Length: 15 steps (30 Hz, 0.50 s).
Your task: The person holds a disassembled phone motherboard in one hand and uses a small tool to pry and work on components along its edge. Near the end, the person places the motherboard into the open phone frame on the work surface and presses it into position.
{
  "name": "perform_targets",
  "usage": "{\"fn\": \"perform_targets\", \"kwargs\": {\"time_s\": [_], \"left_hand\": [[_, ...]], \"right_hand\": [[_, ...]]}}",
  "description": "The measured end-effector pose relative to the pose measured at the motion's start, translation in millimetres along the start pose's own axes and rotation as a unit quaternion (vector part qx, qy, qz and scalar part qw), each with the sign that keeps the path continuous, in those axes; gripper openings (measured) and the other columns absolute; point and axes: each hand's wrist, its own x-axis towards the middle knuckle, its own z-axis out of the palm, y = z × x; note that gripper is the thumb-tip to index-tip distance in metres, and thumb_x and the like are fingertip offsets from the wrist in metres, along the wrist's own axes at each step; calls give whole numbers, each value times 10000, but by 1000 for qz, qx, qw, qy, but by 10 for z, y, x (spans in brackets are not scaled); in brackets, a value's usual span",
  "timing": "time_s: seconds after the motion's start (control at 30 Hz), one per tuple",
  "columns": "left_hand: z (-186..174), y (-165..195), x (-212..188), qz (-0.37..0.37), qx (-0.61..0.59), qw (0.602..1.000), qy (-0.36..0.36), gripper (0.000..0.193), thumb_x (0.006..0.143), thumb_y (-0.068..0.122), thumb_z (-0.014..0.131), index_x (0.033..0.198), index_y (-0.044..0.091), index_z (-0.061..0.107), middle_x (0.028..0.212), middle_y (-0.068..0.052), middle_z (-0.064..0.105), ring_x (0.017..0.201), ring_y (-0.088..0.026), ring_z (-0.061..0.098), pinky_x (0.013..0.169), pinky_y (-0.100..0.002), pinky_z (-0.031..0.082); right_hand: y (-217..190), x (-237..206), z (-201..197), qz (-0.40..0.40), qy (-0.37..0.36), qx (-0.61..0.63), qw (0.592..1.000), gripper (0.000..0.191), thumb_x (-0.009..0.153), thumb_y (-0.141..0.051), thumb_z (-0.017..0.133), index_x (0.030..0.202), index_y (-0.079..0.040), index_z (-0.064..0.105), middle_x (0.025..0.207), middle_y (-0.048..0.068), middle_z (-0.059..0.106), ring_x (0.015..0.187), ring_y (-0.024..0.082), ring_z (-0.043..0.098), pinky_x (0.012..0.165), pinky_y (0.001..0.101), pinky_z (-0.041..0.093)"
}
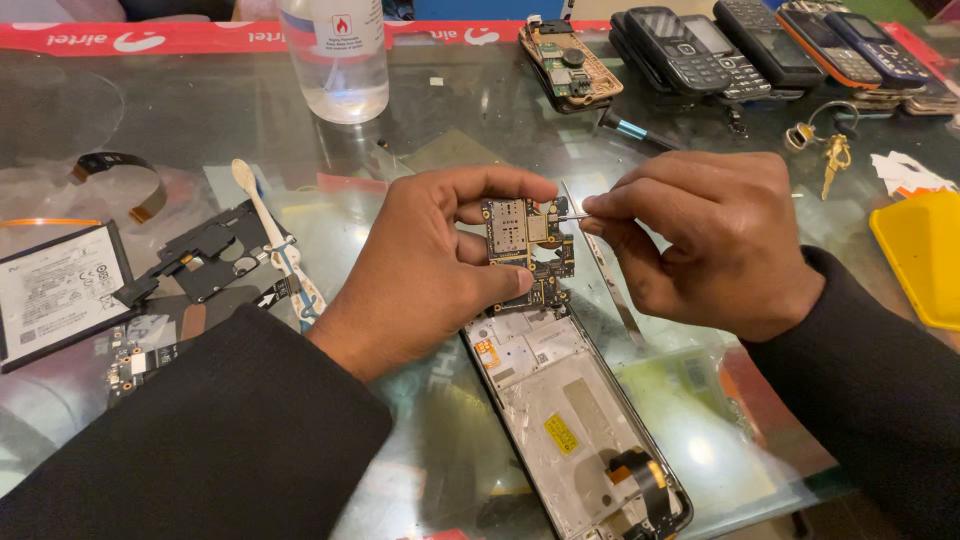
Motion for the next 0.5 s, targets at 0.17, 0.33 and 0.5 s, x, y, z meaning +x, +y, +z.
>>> {"fn": "perform_targets", "kwargs": {"time_s": [0.17, 0.33, 0.5], "left_hand": [[-44, -3, 11, 5, 22, 1000, -11, 664, 674, -137, 771, 1310, -5, 633, 1003, -80, 763, 820, -80, 741, 717, -201, 641], [-52, -23, 14, -28, -12, 999, -33, 613, 677, -115, 798, 1275, -51, 680, 1020, -108, 798, 828, -82, 750, 728, -216, 646], [-72, -36, 7, -57, 1, 997, -43, 595, 647, -108, 806, 1231, -54, 706, 1006, -103, 810, 769, -86, 742, 665, -214, 630]], "right_hand": [[11, -46, 8, 48, -28, 36, 998, 86, 845, -45, 829, 878, -50, 750, 736, 77, 670, 585, 217, 633, 545, 339, 471], [44, -18, 3, 28, -34, 62, 997, 97, 837, -80, 835, 895, -57, 760, 780, 88, 703, 589, 220, 644, 544, 333, 478], [72, -10, -46, -5, -50, 80, 996, 127, 811, -95, 832, 907, -60, 757, 814, 101, 712, 660, 246, 687, 582, 333, 512]]}}
